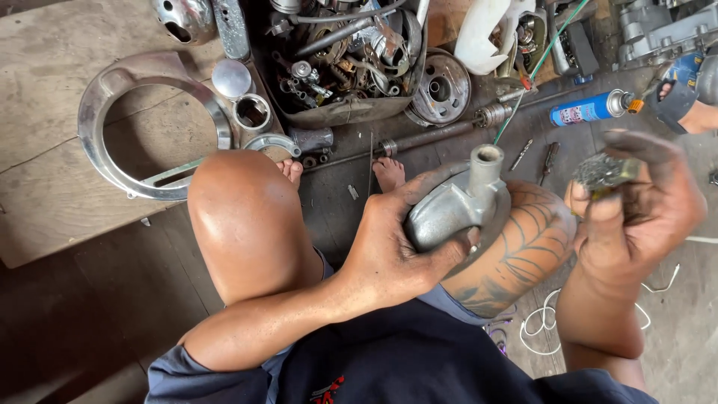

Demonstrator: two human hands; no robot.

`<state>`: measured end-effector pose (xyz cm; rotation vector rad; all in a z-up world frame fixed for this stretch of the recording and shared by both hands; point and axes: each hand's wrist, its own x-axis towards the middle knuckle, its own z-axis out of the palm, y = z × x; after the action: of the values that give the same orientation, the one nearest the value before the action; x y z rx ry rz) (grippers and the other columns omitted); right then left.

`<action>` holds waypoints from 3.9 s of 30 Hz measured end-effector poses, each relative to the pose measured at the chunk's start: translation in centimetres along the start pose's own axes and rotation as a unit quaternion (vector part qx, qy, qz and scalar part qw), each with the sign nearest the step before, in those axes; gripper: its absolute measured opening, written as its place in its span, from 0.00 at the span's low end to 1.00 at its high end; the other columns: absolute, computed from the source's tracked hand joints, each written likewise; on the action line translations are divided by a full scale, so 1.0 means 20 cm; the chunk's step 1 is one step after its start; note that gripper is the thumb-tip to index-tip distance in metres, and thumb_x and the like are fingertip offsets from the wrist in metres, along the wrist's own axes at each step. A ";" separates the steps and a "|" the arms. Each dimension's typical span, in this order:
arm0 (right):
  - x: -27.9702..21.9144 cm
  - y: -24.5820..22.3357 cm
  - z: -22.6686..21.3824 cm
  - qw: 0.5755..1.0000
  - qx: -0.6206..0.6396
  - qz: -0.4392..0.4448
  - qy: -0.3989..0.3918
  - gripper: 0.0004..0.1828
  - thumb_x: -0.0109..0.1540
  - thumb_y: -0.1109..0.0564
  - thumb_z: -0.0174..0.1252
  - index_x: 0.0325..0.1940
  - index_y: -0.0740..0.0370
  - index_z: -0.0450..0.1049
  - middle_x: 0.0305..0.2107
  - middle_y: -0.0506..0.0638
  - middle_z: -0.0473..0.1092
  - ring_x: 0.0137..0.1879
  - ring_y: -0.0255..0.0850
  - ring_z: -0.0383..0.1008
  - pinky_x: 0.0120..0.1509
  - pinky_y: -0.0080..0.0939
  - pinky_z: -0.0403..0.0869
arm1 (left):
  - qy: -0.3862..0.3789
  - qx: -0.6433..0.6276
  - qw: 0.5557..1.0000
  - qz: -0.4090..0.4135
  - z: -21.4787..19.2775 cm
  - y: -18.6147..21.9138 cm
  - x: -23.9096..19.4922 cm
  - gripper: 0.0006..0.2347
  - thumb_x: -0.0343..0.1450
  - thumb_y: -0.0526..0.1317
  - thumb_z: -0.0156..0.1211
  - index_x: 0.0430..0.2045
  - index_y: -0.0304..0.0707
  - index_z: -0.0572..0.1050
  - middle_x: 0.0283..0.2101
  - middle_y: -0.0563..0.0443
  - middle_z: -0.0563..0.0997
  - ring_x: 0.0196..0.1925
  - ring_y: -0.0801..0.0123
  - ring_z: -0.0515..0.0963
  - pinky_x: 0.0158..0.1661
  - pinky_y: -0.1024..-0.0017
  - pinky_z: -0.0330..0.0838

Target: A person is cleaning a metal motorcycle engine component using a wire brush to remove dirt and oxidation.

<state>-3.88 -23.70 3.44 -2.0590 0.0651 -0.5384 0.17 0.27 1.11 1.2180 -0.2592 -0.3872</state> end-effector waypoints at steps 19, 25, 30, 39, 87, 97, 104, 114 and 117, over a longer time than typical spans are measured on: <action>0.05 -0.05 0.14 0.973 -0.089 0.063 -0.202 0.30 0.68 0.40 0.48 0.60 0.70 0.59 0.34 0.53 0.70 0.40 0.35 0.66 0.46 0.32 0.66 | 0.082 -0.079 0.993 -0.030 0.07 0.02 0.02 0.15 0.73 0.43 0.60 0.51 0.37 0.76 0.52 0.53 0.82 0.58 0.72 0.77 0.64 0.71 0.69; 0.04 -0.02 0.12 0.973 -0.010 0.069 -0.221 0.28 0.67 0.44 0.52 0.60 0.64 0.51 0.39 0.57 0.65 0.34 0.36 0.62 0.40 0.32 0.62 | 0.069 -0.095 0.993 -0.028 0.08 0.04 -0.02 0.14 0.72 0.45 0.61 0.49 0.43 0.76 0.53 0.55 0.80 0.59 0.72 0.76 0.66 0.70 0.67; 0.05 -0.03 0.07 0.969 0.008 0.055 -0.239 0.31 0.64 0.46 0.54 0.61 0.65 0.50 0.45 0.58 0.58 0.38 0.38 0.65 0.46 0.32 0.65 | 0.049 -0.077 0.996 -0.008 0.08 0.09 -0.01 0.13 0.71 0.42 0.63 0.48 0.41 0.77 0.51 0.54 0.82 0.58 0.71 0.79 0.66 0.70 0.70; 0.27 -0.32 0.02 0.964 -0.057 0.028 -0.260 0.30 0.64 0.53 0.54 0.64 0.69 0.51 0.46 0.65 0.69 0.46 0.48 0.78 0.45 0.36 0.75 | -0.022 -0.170 0.983 -0.062 0.11 0.19 0.05 0.19 0.66 0.40 0.70 0.51 0.41 0.74 0.43 0.58 0.82 0.45 0.78 0.79 0.52 0.76 0.76; 0.20 -0.12 0.11 0.894 -0.184 -0.347 -0.215 0.06 0.60 0.64 0.63 0.30 0.71 0.77 0.27 0.58 0.77 0.25 0.46 0.73 0.31 0.43 0.73 | -0.036 0.081 0.996 0.023 -0.11 0.01 0.06 0.18 0.72 0.33 0.61 0.57 0.35 0.68 0.48 0.51 0.79 0.46 0.71 0.75 0.49 0.73 0.73; 0.25 -0.04 -0.02 0.839 -0.196 -0.431 -0.269 0.08 0.59 0.55 0.68 0.34 0.63 0.81 0.29 0.55 0.79 0.29 0.43 0.78 0.36 0.45 0.80 | -0.060 0.057 0.996 -0.018 -0.09 -0.01 0.05 0.19 0.68 0.31 0.62 0.55 0.37 0.71 0.25 0.62 0.71 0.22 0.79 0.64 0.26 0.77 0.65; 0.26 -0.15 0.01 0.845 -0.210 -0.414 -0.264 0.08 0.59 0.52 0.68 0.32 0.59 0.81 0.24 0.50 0.75 0.23 0.44 0.71 0.33 0.43 0.78 | -0.094 0.034 0.995 -0.002 -0.08 -0.02 0.04 0.18 0.70 0.30 0.60 0.56 0.35 0.70 0.31 0.58 0.74 0.26 0.78 0.66 0.29 0.76 0.66; 0.28 -0.14 -0.04 0.838 -0.193 -0.406 -0.309 0.09 0.59 0.54 0.66 0.33 0.63 0.78 0.28 0.52 0.77 0.25 0.40 0.74 0.32 0.40 0.77 | -0.092 0.052 0.993 0.047 -0.09 -0.05 0.02 0.20 0.71 0.32 0.63 0.59 0.35 0.68 0.48 0.51 0.81 0.39 0.70 0.80 0.45 0.74 0.75; 0.28 -0.18 -0.01 0.844 -0.186 -0.403 -0.300 0.08 0.58 0.56 0.66 0.30 0.64 0.78 0.26 0.52 0.77 0.24 0.41 0.74 0.32 0.40 0.77 | -0.106 0.042 0.991 0.068 -0.09 -0.05 0.03 0.23 0.70 0.28 0.58 0.61 0.34 0.65 0.60 0.38 0.77 0.60 0.57 0.77 0.63 0.67 0.70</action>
<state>0.49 -23.44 8.40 -2.5043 -1.1996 -0.3493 1.28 1.35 -0.42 1.2350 -0.5436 -0.3896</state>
